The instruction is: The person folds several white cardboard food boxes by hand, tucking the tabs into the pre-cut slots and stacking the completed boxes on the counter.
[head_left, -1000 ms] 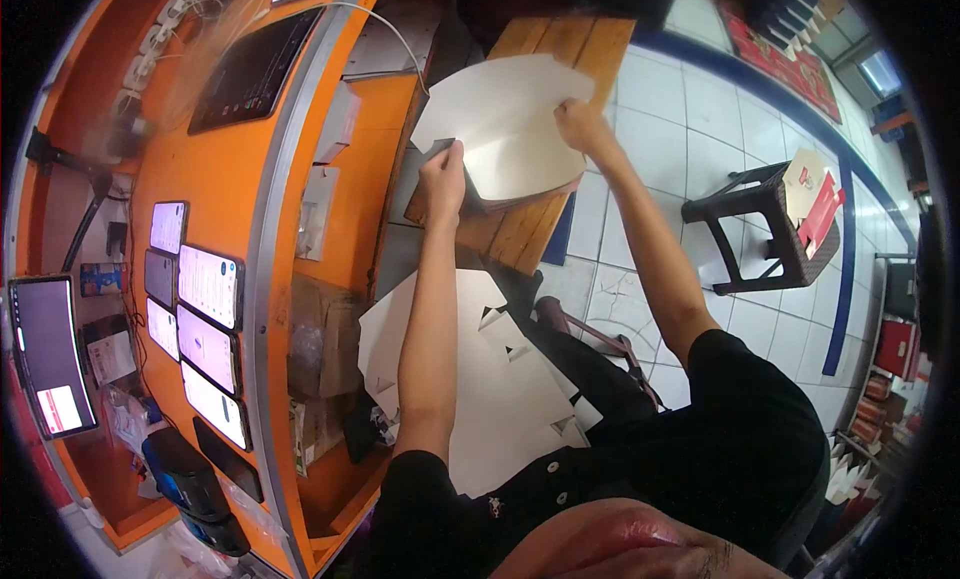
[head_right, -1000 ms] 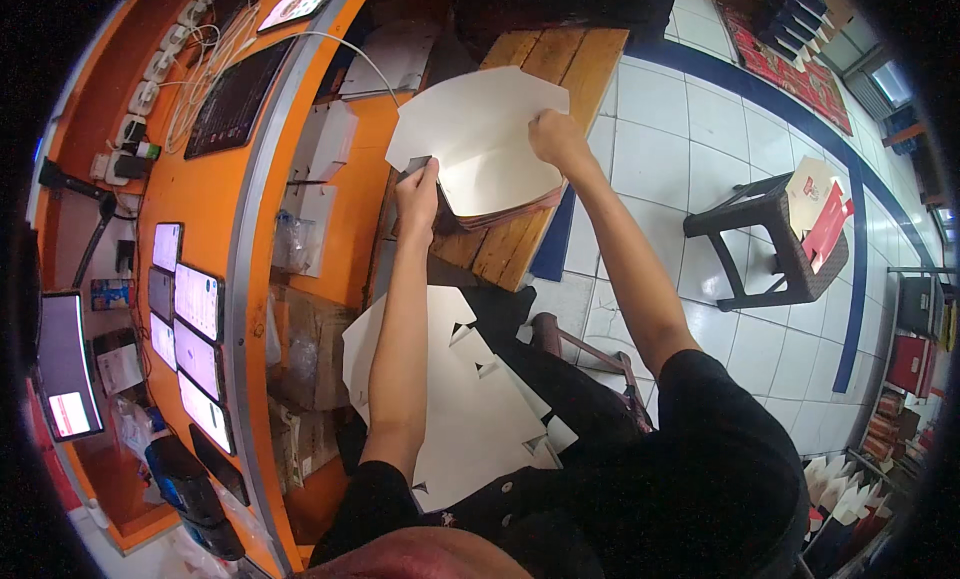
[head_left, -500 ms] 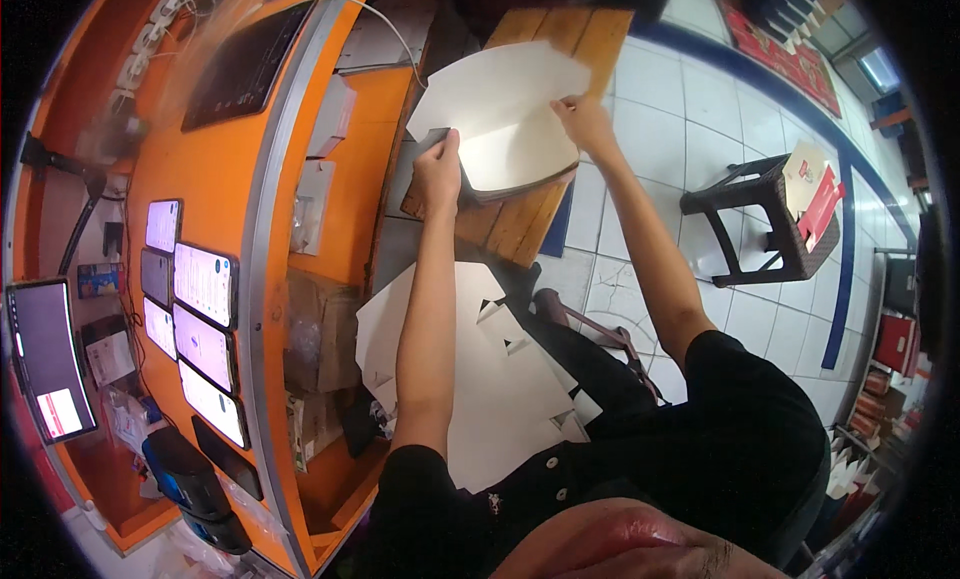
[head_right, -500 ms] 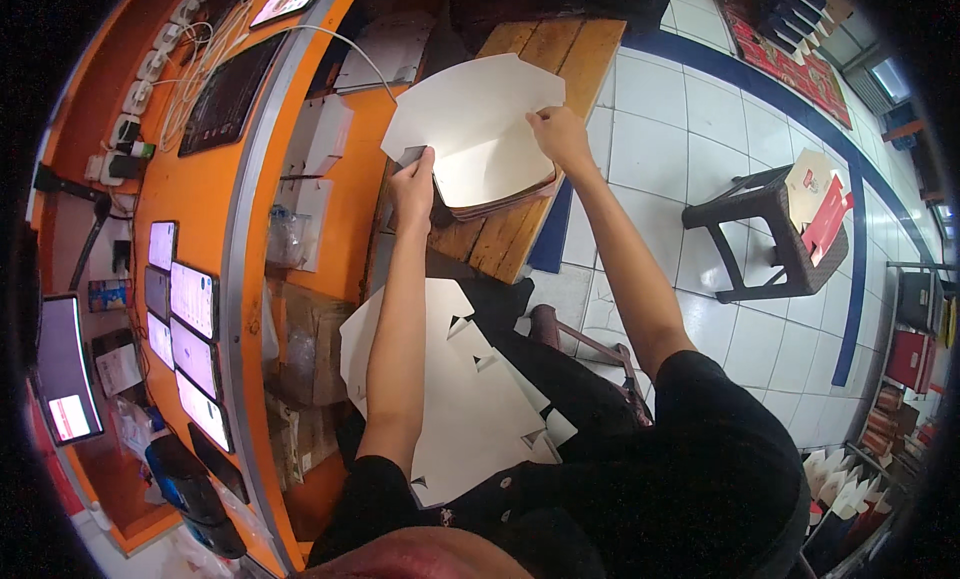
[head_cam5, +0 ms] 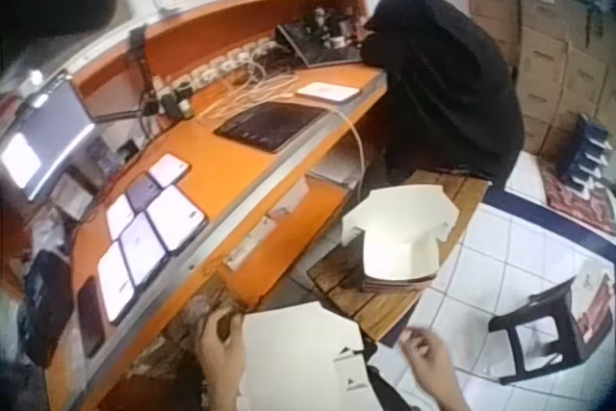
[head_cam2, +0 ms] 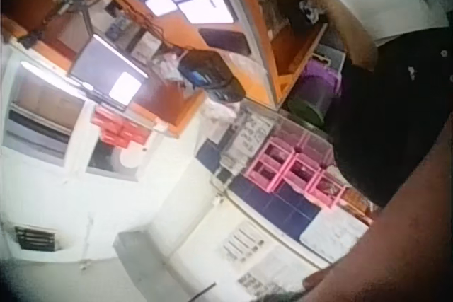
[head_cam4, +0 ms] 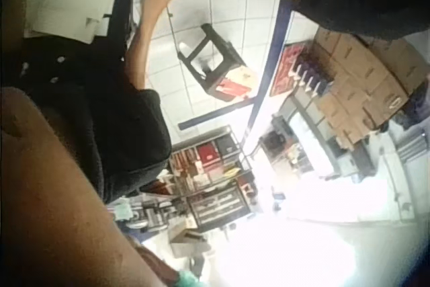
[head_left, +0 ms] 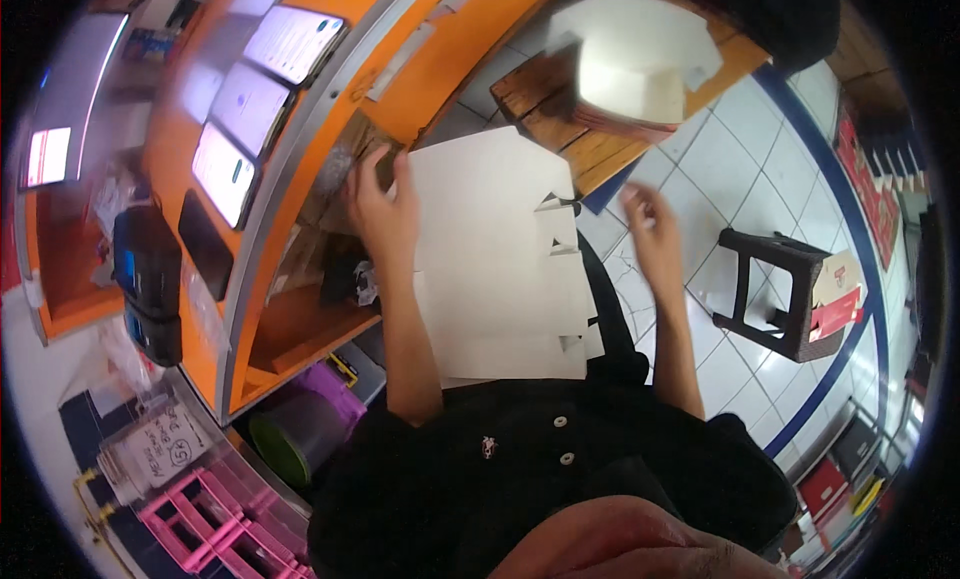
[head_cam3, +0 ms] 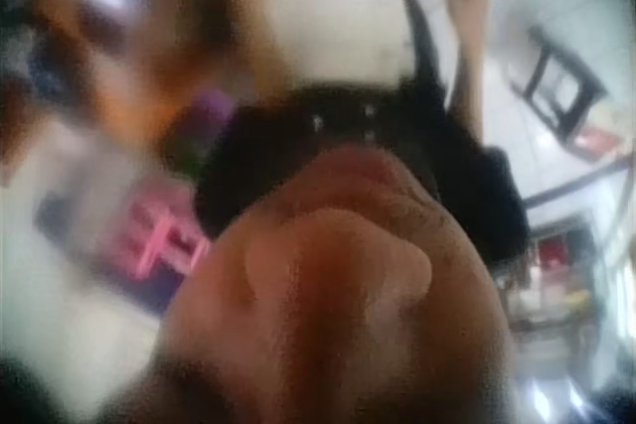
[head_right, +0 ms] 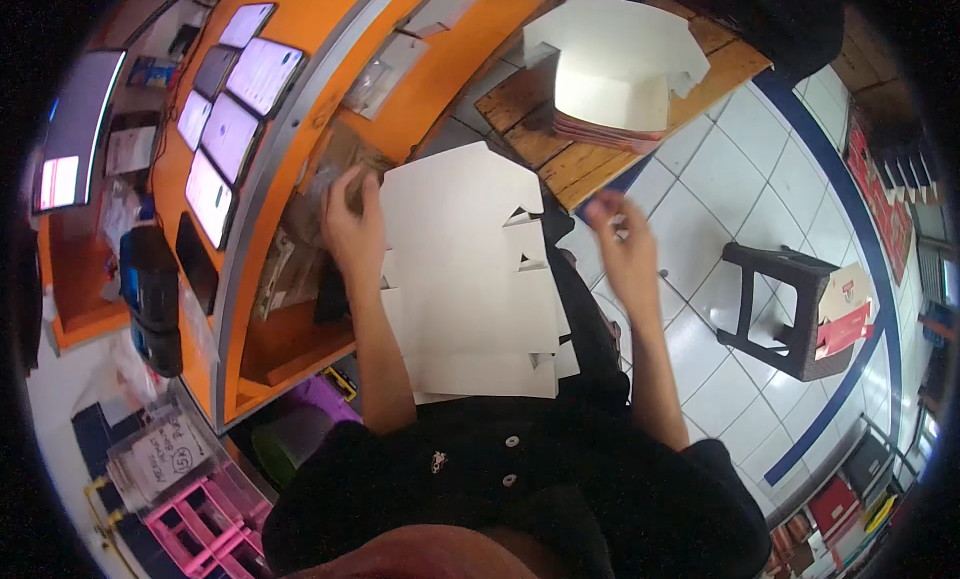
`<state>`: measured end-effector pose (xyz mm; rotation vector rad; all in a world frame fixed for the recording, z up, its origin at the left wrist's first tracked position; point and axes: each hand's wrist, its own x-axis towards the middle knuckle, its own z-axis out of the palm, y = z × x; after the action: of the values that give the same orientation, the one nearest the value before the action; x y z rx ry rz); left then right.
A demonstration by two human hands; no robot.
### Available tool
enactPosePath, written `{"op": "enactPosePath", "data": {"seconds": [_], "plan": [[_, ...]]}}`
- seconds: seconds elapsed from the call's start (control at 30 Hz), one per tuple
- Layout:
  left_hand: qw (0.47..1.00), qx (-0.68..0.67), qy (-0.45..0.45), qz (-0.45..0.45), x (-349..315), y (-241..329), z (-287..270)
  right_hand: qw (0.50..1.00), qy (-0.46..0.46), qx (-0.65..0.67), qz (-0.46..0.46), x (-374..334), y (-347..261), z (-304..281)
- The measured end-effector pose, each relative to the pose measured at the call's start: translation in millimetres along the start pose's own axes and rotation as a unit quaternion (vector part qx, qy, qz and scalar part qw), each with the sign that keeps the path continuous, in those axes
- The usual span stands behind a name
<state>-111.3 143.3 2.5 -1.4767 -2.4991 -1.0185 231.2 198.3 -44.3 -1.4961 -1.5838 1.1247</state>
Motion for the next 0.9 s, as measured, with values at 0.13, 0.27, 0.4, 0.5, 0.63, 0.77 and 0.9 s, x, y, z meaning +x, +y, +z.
{"op": "enactPosePath", "data": {"seconds": [0.13,0.27,0.4,0.5,0.63,0.77,0.9], "plan": [[0.946,-0.065,-0.136,-0.286,-80.2,-84.9,-28.6,0.979,-0.178,0.049,0.089,-70.0,-45.9,29.1],[0.882,-0.328,-0.068,-0.332,-128.0,-70.0,-45.0,0.986,-0.147,-0.077,-0.024,-68.0,-46.1,40.1],[0.851,-0.399,-0.068,-0.335,-163.0,-77.8,-51.8,0.978,-0.188,-0.090,-0.008,-53.6,-47.1,36.8],[0.801,-0.456,-0.058,-0.383,-173.7,-69.6,-60.0,0.974,-0.189,-0.126,0.020,-61.8,-51.0,36.7],[0.795,-0.510,-0.037,-0.327,-179.5,-75.2,-59.3,0.979,-0.146,-0.141,0.025,-73.8,-56.1,41.5],[0.823,-0.487,-0.040,-0.290,-156.4,-79.2,-57.3,0.985,-0.127,-0.118,0.013,-74.7,-45.8,48.0],[0.843,-0.423,-0.079,-0.324,-143.8,-79.5,-59.0,0.975,-0.092,-0.197,-0.036,-80.8,-51.2,46.5]]}}
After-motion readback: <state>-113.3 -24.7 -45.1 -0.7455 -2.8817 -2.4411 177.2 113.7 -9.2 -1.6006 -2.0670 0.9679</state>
